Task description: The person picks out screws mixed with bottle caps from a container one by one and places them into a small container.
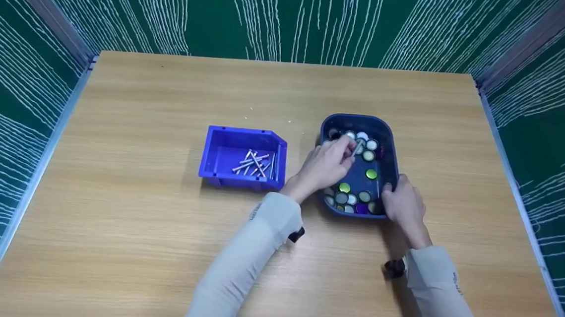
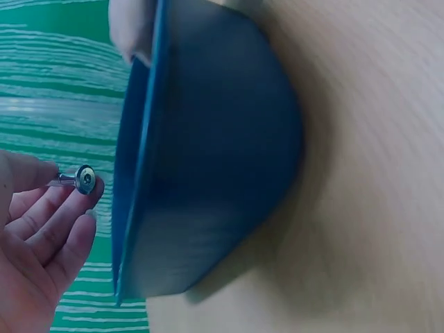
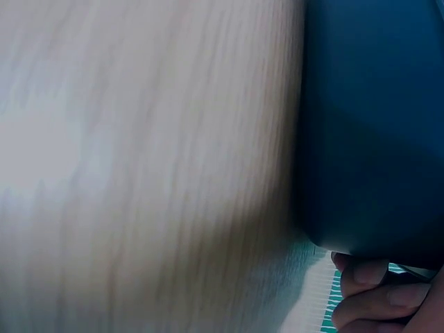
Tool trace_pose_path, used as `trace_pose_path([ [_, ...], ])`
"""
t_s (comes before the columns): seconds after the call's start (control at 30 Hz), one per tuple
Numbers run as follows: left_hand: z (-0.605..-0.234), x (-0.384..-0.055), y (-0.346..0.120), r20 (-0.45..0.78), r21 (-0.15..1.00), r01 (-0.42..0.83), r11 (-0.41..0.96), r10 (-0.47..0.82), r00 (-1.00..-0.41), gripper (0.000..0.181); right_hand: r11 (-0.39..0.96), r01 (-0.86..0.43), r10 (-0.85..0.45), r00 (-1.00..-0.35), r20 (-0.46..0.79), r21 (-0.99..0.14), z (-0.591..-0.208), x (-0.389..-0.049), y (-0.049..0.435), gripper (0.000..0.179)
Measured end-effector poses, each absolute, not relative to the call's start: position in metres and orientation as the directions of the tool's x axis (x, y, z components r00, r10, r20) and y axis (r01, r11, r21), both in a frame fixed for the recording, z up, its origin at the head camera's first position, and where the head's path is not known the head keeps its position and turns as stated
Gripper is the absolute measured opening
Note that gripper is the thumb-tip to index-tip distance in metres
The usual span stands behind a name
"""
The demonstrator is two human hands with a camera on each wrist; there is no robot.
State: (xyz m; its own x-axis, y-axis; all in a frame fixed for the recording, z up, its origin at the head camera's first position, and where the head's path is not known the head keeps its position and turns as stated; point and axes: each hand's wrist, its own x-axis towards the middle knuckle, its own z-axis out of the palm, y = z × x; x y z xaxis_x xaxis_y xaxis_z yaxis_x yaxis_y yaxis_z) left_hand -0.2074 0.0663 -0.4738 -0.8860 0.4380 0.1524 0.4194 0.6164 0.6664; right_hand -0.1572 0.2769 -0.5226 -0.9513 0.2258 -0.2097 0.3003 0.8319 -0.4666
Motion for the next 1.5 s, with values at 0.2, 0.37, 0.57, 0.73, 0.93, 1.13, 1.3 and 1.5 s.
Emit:
trace_pose_path([
  [0.2, -0.464, -0.212, 0.047, 0.137, 0.707, 0.371, 0.603, 0.397, -0.907, 0.023, 0.831, 0.304, 0.222, -0.949, -0.222, -0.466, -0.524, -0.156, 0.278, 0.048],
  [0.37, -0.459, -0.214, 0.029, 0.127, 0.746, 0.329, 0.579, 0.361, -0.924, 0.023, 0.830, 0.304, 0.224, -0.949, -0.221, -0.467, -0.524, -0.156, 0.279, 0.047],
  [0.57, -0.455, -0.216, 0.009, 0.117, 0.748, 0.297, 0.593, 0.322, -0.939, 0.027, 0.831, 0.311, 0.224, -0.946, -0.235, -0.461, -0.525, -0.154, 0.280, 0.048],
  [0.73, -0.456, -0.217, -0.008, 0.122, 0.765, 0.274, 0.583, 0.286, -0.950, 0.025, 0.829, 0.321, 0.232, -0.943, -0.239, -0.458, -0.525, -0.154, 0.280, 0.049],
  [0.93, -0.457, -0.214, -0.039, 0.162, 0.768, 0.272, 0.579, 0.235, -0.958, 0.026, 0.830, 0.321, 0.227, -0.942, -0.249, -0.457, -0.525, -0.155, 0.278, 0.050],
  [1.13, -0.462, -0.207, -0.079, 0.178, 0.745, 0.239, 0.623, 0.160, -0.971, 0.027, 0.836, 0.309, 0.222, -0.946, -0.234, -0.454, -0.524, -0.156, 0.277, 0.049],
  [1.3, -0.463, -0.202, -0.102, 0.143, 0.706, 0.176, 0.686, 0.106, -0.984, 0.023, 0.836, 0.304, 0.220, -0.948, -0.229, -0.457, -0.522, -0.157, 0.276, 0.049],
  [1.5, -0.467, -0.200, -0.115, 0.123, 0.573, 0.139, 0.808, 0.083, -0.989, 0.019, 0.833, 0.313, 0.224, -0.945, -0.239, -0.457, -0.522, -0.157, 0.277, 0.049],
])
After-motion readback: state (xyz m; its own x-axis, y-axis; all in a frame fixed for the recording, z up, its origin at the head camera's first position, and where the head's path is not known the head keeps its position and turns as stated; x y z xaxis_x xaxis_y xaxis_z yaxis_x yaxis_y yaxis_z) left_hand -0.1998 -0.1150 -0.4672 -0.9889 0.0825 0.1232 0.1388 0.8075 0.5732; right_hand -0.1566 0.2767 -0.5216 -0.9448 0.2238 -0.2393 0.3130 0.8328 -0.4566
